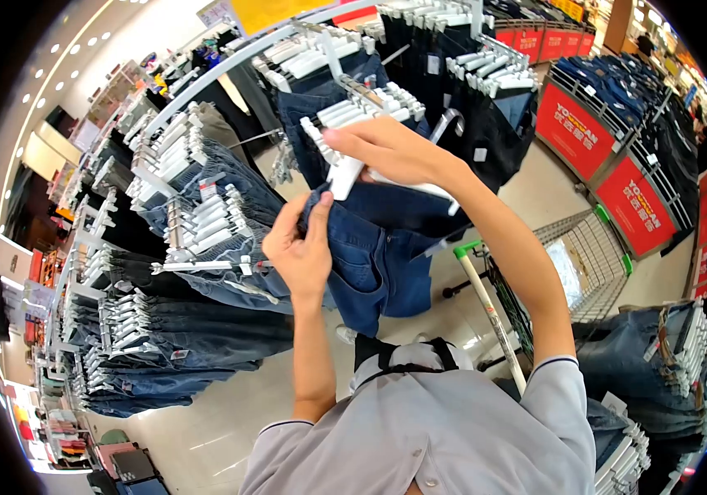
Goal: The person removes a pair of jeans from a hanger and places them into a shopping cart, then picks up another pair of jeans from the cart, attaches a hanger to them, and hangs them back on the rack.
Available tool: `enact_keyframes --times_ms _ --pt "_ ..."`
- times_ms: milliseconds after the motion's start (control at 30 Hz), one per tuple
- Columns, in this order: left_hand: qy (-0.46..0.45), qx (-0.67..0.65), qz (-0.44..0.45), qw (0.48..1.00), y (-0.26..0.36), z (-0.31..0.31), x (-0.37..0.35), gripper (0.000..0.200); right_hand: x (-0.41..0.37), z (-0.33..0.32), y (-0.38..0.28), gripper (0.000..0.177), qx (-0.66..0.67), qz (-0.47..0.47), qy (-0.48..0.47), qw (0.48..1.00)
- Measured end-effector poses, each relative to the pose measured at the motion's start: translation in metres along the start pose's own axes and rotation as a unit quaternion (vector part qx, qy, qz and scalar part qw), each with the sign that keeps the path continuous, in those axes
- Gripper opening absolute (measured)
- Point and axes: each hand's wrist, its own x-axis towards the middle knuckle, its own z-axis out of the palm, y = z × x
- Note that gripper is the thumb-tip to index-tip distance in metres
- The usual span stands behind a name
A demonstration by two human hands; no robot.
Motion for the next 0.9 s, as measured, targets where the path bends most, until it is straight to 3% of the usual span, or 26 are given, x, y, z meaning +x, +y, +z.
enact_keyframes --times_ms 67,133,167,300,367,400,467,533,600,800,900 --pt "-0.005 0.041 0.015 0.999 0.007 -0.003 0.001 0.014 -0.004 -0.008 0.030 0.056 0.033 -0.048 -0.070 0.996" --pt "-0.028 0.061 0.036 0.997 0.007 -0.009 0.004 0.012 -0.019 -0.006 0.034 0.052 0.009 -0.027 -0.090 0.996" --pt "-0.028 0.054 0.025 0.998 0.009 -0.009 0.004 0.011 -0.021 -0.001 0.044 0.049 0.023 -0.066 -0.086 0.994" --pt "-0.005 0.035 -0.001 0.999 0.007 -0.006 0.004 0.009 -0.026 0.023 0.023 0.041 0.038 -0.084 0.018 0.996" --pt "0.007 0.011 -0.047 0.999 0.011 -0.006 0.006 0.009 -0.022 0.026 0.019 0.034 -0.103 -0.159 0.113 0.975" --pt "-0.005 0.031 0.009 0.999 0.007 -0.006 0.009 0.010 -0.022 0.026 0.021 0.031 -0.139 -0.172 0.142 0.965" --pt "-0.021 0.012 0.034 0.999 0.007 -0.008 0.006 0.012 -0.024 0.024 0.018 0.032 -0.153 -0.183 0.139 0.961" --pt "-0.022 0.004 0.023 0.999 0.008 -0.008 0.003 0.013 -0.025 0.018 0.019 0.031 -0.143 -0.182 0.101 0.968" --pt "-0.020 0.001 -0.002 1.000 0.005 -0.011 -0.001 0.013 -0.025 0.019 0.020 0.032 -0.054 -0.163 0.040 0.984" --pt "-0.043 -0.001 0.019 0.999 0.005 -0.011 -0.002 0.016 -0.018 0.009 0.025 0.032 -0.145 -0.179 0.098 0.968" --pt "-0.048 0.003 0.022 0.999 0.005 -0.011 -0.006 0.016 -0.023 -0.014 0.030 0.029 -0.022 -0.105 0.169 0.980"
